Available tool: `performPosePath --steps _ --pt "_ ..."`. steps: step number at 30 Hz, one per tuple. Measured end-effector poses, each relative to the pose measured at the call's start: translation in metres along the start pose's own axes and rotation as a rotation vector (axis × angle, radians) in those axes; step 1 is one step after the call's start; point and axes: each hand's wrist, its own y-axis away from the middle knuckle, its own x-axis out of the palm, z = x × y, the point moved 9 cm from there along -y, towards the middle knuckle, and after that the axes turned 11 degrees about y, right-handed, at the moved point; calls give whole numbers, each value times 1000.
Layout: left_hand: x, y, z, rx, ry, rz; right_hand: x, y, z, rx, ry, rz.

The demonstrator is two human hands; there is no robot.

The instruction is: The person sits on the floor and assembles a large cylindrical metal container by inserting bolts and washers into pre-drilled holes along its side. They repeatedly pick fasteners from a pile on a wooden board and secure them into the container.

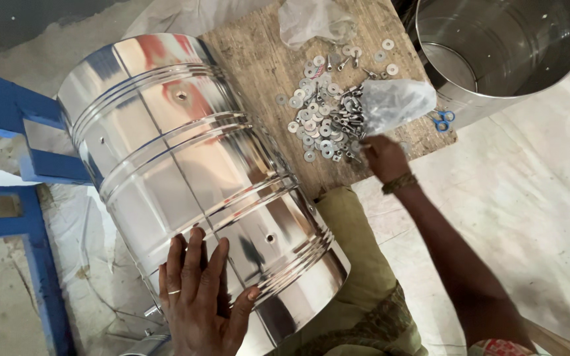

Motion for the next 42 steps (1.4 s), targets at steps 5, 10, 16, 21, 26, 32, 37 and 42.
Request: performPosePath --steps 5,10,16,21,26,32,37,42 --pt "-2 2 6 10 -7 14 8 33 -56 544 -150 4" --pt "-1 2 9 14 3 17 -66 -6 -102 308 178 -485" --pt "-3 -2 7 13 33 5 -35 -74 -133 234 177 -90" --pt "-3 1 4 -18 30 -1 -65 -113 -58 -25 203 -144" --pt "-3 -1 5 -17 20 7 -86 -133 -5 -101 258 -116" --pt "-1 2 6 -19 8 9 -100 -135 26 -131 206 -138" --pt "-1 1 7 -1 11 -9 -107 -140 41 -157 171 -161" --pt "-1 3 6 -4 0 -17 -102 -148 49 -246 137 -165"
